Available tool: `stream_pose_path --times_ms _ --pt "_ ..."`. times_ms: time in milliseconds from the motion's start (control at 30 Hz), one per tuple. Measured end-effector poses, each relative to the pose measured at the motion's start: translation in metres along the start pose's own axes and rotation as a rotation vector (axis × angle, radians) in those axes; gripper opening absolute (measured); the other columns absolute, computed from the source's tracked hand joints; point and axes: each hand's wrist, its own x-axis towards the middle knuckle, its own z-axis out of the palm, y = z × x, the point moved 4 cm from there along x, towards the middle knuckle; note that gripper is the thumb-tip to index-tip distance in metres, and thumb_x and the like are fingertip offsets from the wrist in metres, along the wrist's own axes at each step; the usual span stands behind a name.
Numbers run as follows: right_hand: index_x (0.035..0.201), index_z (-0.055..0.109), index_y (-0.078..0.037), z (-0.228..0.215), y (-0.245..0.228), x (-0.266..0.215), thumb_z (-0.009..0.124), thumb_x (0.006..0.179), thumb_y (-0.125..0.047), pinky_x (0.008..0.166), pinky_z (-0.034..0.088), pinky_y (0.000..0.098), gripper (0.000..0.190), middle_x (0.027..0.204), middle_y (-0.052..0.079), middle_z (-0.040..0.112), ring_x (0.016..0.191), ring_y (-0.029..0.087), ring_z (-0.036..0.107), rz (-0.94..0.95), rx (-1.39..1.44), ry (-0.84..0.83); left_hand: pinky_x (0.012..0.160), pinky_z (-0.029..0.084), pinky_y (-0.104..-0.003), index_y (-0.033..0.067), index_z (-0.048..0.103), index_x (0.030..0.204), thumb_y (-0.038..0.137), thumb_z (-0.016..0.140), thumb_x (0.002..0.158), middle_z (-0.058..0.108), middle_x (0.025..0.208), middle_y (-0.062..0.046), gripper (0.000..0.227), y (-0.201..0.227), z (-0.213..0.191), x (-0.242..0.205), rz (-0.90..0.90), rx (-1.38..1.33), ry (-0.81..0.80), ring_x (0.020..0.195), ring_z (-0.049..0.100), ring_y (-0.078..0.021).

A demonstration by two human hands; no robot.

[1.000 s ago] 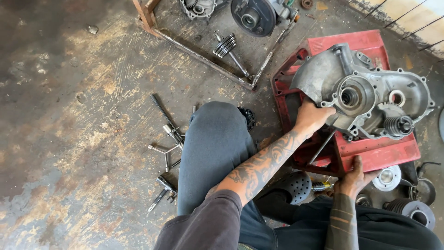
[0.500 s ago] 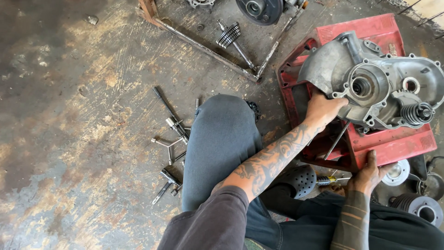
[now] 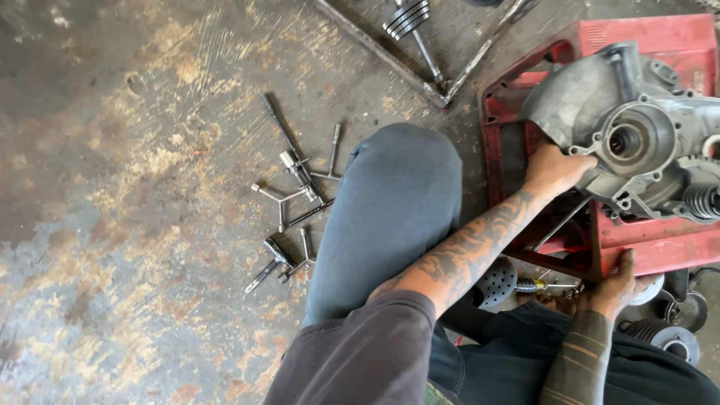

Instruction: The person sits on the floor and assembles parts of a disassembled engine. They handle a large engine casing, insert a gear into a shaft, and fit the assembly into the casing. The person also picks up and examines other components like a clutch plate and a spring.

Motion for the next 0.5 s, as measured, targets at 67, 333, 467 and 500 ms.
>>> stream_pose_path --times_ms 67,333,467,500 --pt "0.164 0.013 -0.017 -0.005 0.004 0.007 0.066 0.108 -0.024 0.113 0.063 0.0264 0.077 0.162 0.013 0.053 0.136 0.017 0.069 -0.024 0.019 -0.024 0.072 0.057 -0.045 -0.0186 0.07 0.101 0.036 0.062 0.065 0.073 0.094 -0.033 0.065 0.001 0.0 -0.001 -0.02 0.006 -0.019 0.081 0.071 -0.0458" --pt "0.161 0.025 -0.026 -0.002 -0.005 0.006 0.062 0.106 -0.03 0.111 0.072 0.0377 0.067 0.161 0.014 0.054 0.139 0.024 0.073 -0.024 -0.04 -0.071 0.066 0.057 -0.05 -0.0191 0.071 0.098 0.035 0.058 0.064 0.072 0.09 -0.036 0.065 0.008 -0.003 -0.012 -0.027 -0.012 -0.046 0.077 0.07 -0.0507" --pt "0.161 0.028 -0.021 0.002 -0.009 0.006 0.064 0.105 -0.032 0.112 0.073 0.0306 0.068 0.156 0.01 0.06 0.134 0.017 0.075 -0.021 -0.026 -0.041 0.072 0.057 -0.051 -0.0189 0.07 0.105 0.035 0.056 0.066 0.072 0.095 -0.037 0.068 0.015 -0.008 -0.013 -0.002 0.022 -0.033 0.082 0.07 -0.0519" --pt "0.162 0.028 -0.02 0.0 -0.009 0.003 0.067 0.102 -0.032 0.111 0.074 0.0295 0.073 0.156 0.009 0.061 0.133 0.015 0.077 0.001 0.029 -0.031 0.076 0.057 -0.051 -0.0201 0.07 0.107 0.037 0.055 0.065 0.072 0.099 -0.038 0.072 0.014 -0.008 -0.014 -0.031 0.085 -0.058 0.087 0.071 -0.0519"
